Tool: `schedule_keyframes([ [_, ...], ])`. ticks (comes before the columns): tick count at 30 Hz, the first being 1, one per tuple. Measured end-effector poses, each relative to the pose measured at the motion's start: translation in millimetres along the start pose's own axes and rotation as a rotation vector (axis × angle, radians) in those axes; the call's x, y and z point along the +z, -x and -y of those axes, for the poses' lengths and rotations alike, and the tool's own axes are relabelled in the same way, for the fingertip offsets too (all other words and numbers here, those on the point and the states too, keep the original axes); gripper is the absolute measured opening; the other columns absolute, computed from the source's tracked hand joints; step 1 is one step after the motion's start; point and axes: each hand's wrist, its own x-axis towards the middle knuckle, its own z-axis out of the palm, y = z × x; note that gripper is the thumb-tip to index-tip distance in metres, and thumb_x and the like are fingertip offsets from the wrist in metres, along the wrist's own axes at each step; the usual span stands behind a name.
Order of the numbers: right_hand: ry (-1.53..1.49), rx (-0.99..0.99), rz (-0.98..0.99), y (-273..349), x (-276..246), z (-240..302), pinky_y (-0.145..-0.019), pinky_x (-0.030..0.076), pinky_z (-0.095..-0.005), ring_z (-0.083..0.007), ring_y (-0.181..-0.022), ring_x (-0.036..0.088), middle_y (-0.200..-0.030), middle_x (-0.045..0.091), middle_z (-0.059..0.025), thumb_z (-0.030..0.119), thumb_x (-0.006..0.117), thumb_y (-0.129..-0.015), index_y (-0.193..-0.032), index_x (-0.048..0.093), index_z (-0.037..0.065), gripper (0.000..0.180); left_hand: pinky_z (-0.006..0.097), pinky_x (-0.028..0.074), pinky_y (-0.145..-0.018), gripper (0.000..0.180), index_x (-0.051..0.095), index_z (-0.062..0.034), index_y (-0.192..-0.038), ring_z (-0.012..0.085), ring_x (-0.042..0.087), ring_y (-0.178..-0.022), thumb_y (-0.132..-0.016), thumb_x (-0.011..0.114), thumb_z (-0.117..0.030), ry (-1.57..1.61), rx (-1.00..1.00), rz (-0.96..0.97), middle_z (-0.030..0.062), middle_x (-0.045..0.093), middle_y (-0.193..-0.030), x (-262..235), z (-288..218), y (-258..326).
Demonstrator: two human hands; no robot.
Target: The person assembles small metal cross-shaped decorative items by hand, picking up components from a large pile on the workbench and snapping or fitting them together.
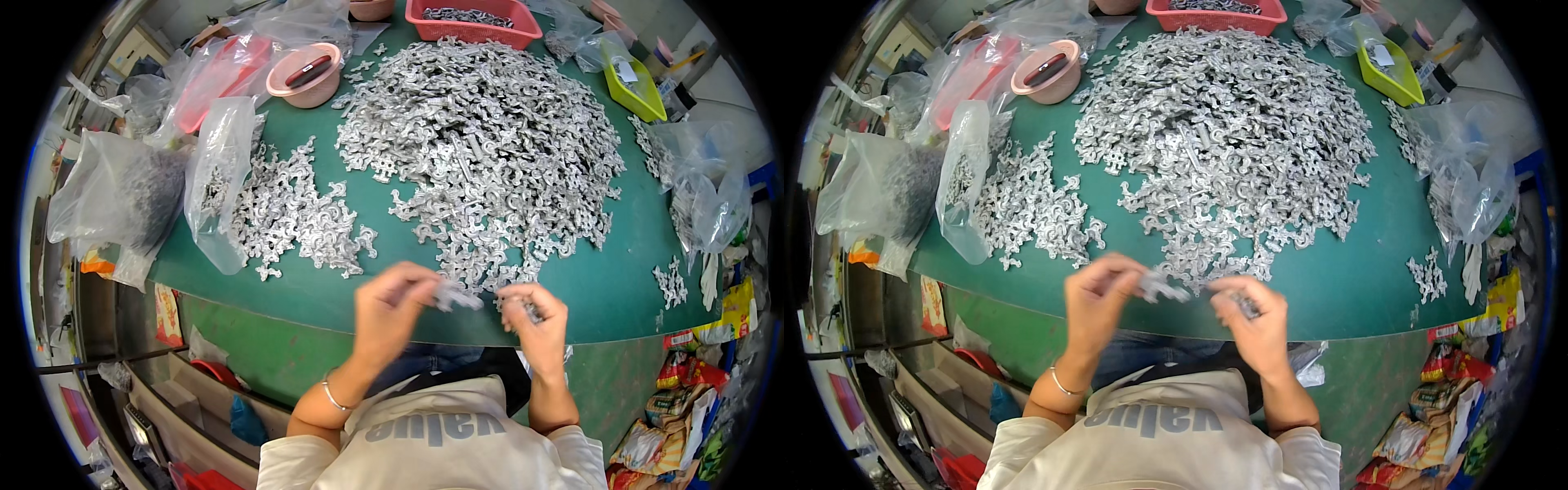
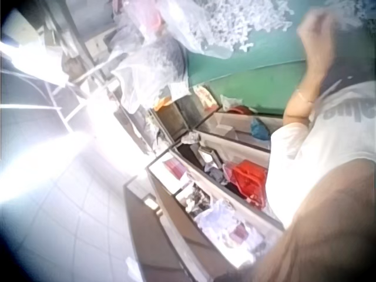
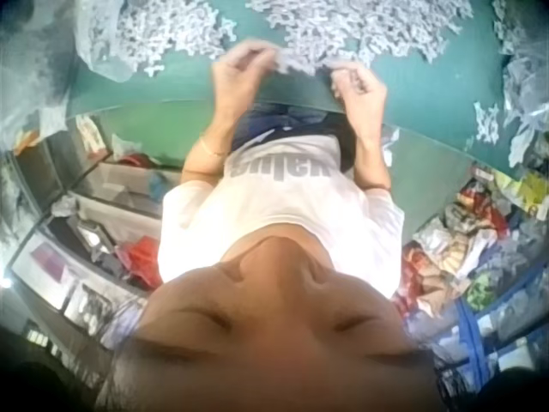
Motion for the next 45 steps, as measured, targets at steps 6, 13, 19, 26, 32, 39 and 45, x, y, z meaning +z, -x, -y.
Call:
schedule_keyframes([
  [6,0.496,-0.145,-0.166,-21,-31,-6,-0.051,0.039,-0.0234,-0.0088,-0.054,0.046,-0.059,0.052,-0.0054,0.001,0.064,-0.072,-0.088,0.062,-0.001,0.016,0.029,0.043,-0.062,0.007,0.059,0.0023,-0.083,0.0178,0.053,-0.066,-0.081,0.054,0.0,-0.672,0.184,-0.446,0.0099,0.057,-0.074,-68,25,-22],
  [13,0.889,-0.233,-0.135,-45,-6,-8,-0.054,0.042,-0.039,-0.0321,-0.062,0.055,-0.071,0.055,-0.0114,0.012,0.066,-0.071,-0.086,0.06,0.002,0.018,0.038,0.036,-0.08,0.019,0.055,-0.0005,-0.094,0.0286,0.045,-0.09,-0.075,0.057,0.001,-1.081,0.307,-0.484,0.0147,0.047,-0.092,-70,31,-20],
  [19,0.981,-0.244,-0.207,-50,-5,-16,-0.056,0.043,-0.0398,-0.0333,-0.065,0.056,-0.076,0.058,-0.0115,0.009,0.063,-0.074,-0.079,0.057,0.002,0.01,0.038,0.035,-0.086,0.026,0.056,-0.0016,-0.098,0.0299,0.044,-0.095,-0.072,0.06,0.001,-0.971,0.322,-0.44,0.0154,0.046,-0.1,-47,21,-9],
  [26,0.704,-0.405,-0.32,-41,-9,-15,-0.058,0.045,-0.0347,-0.0316,-0.066,0.057,-0.079,0.058,-0.0126,0.002,0.061,-0.074,-0.084,0.058,0.001,0.011,0.032,0.042,-0.078,0.028,0.057,-0.0017,-0.097,0.0253,0.051,-0.09,-0.07,0.06,0.005,-0.664,0.348,-0.1,0.0119,0.052,-0.098,1,-1,8],
  [32,0.87,-0.377,-0.335,-43,-16,-12,-0.06,0.044,-0.0352,-0.0311,-0.071,0.057,-0.084,0.058,-0.0107,0.004,0.062,-0.074,-0.089,0.059,0.004,0.016,0.034,0.041,-0.081,0.029,0.055,-0.0012,-0.1,0.0299,0.051,-0.094,-0.072,0.061,0.002,-0.612,0.303,0.071,0.0139,0.052,-0.102,15,3,11],
  [39,0.92,-0.378,-0.263,-63,-2,-6,-0.06,0.045,-0.0387,-0.0329,-0.071,0.058,-0.085,0.057,-0.0123,0.012,0.063,-0.075,-0.094,0.058,0.004,0.02,0.037,0.035,-0.094,0.044,0.045,-0.0022,-0.117,0.036,0.04,-0.113,-0.075,0.06,-0.002,-0.65,0.215,0.317,0.0195,0.039,-0.124,39,39,26],
  [45,1.045,-0.336,-0.259,-92,10,-17,-0.058,0.045,-0.0418,-0.0351,-0.067,0.058,-0.084,0.058,-0.0164,0.017,0.058,-0.079,-0.089,0.058,0.002,0.018,0.039,0.033,-0.096,0.04,0.047,-0.0012,-0.114,0.038,0.037,-0.116,-0.076,0.058,0.001,-0.602,0.263,0.315,0.02,0.036,-0.127,56,43,28],
])
